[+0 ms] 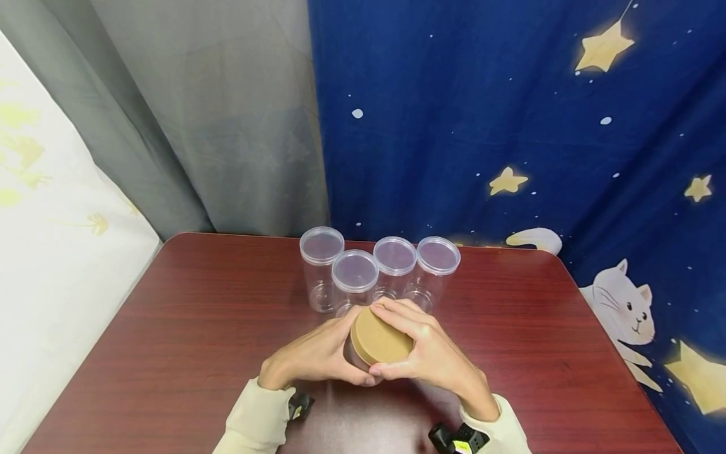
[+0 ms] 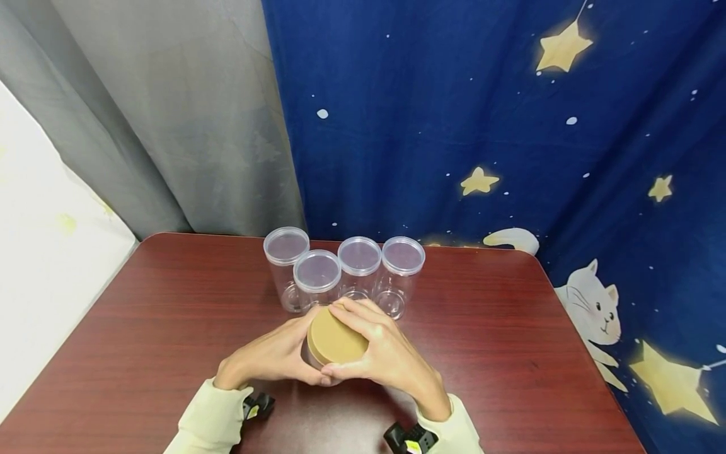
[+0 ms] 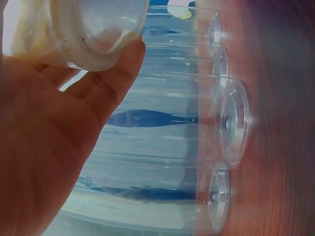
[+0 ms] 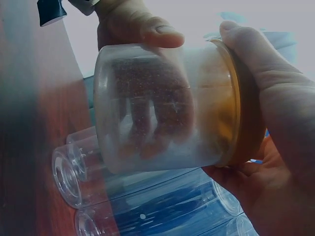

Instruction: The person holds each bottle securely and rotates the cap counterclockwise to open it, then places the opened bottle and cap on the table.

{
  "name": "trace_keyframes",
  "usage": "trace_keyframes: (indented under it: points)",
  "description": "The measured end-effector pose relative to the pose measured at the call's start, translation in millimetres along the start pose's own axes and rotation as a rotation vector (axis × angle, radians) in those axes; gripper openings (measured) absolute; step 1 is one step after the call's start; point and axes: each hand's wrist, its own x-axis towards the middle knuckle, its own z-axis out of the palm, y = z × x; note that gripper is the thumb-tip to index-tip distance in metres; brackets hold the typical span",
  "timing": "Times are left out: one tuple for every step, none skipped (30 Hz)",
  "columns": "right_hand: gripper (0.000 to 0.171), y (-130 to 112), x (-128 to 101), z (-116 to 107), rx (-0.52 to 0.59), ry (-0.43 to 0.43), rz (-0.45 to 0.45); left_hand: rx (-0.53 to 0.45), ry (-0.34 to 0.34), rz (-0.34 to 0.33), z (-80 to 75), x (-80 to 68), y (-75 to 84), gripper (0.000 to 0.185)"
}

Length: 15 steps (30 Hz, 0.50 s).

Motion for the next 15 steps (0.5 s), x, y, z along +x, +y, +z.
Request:
trace_keyframes:
  points:
    - [0.079, 0.7, 0.2, 0.1, 0.012, 0.001, -0.008, 0.001, 0.001, 0.001, 0.0, 0.0, -0.3, 0.086]
    - [0.079, 1.5, 0.4, 0.2, 0.02, 0.003, -0.018, 0.0, 0.002, 0.001, 0.0, 0.1, -0.5, 0.086]
    - [0.079, 2.1, 0.6, 0.2, 0.029, 0.005, -0.027, 0.002, 0.002, 0.001, -0.1, 0.2, -0.5, 0.085]
    - [0.08, 2.8, 0.7, 0.1, 0.039, 0.005, -0.033, 0.001, 0.002, 0.0, -0.2, 0.4, -0.6, 0.085]
    - [0.08, 3.6, 1.0, 0.2, 0.048, 0.006, -0.04, 0.0, 0.001, -0.001, -0.3, 0.6, -0.5, 0.085]
    - [0.08, 4.2, 1.3, 0.3, 0.059, 0.006, -0.046, -0.002, 0.0, -0.003, -0.4, 0.7, -0.5, 0.084]
    - [0.08, 4.7, 1.4, 0.3, 0.069, 0.004, -0.048, -0.004, -0.001, -0.003, -0.3, 0.7, -0.6, 0.084]
    - [0.08, 5.2, 1.5, 0.3, 0.078, 0.002, -0.049, -0.009, -0.003, -0.002, -0.3, 1.0, -0.5, 0.084]
    - [0.079, 5.7, 1.5, 0.5, 0.087, -0.001, -0.05, -0.018, -0.006, 0.003, -0.2, 1.1, -0.5, 0.083]
    - [0.079, 6.1, 1.5, 0.7, 0.093, -0.004, -0.049, -0.026, -0.009, 0.007, -0.1, 1.1, -0.7, 0.083]
    - [0.079, 6.4, 1.4, 1.0, 0.099, -0.007, -0.05, -0.033, -0.013, 0.013, 0.0, 1.1, -0.8, 0.082]
    - [0.079, 6.8, 1.2, 1.2, 0.105, -0.01, -0.05, -0.037, -0.015, 0.017, 0.2, 1.0, -1.0, 0.082]
    - [0.079, 7.3, 0.9, 1.3, 0.111, -0.01, -0.052, -0.042, -0.017, 0.021, 0.4, 0.9, -1.2, 0.081]
    - [0.08, 8.1, 0.6, 1.7, 0.117, -0.009, -0.057, -0.045, -0.02, 0.024, 0.4, 0.7, -1.1, 0.081]
    - [0.08, 9.0, 0.2, 2.2, 0.126, -0.007, -0.065, -0.047, -0.022, 0.028, 0.5, 0.5, -1.1, 0.081]
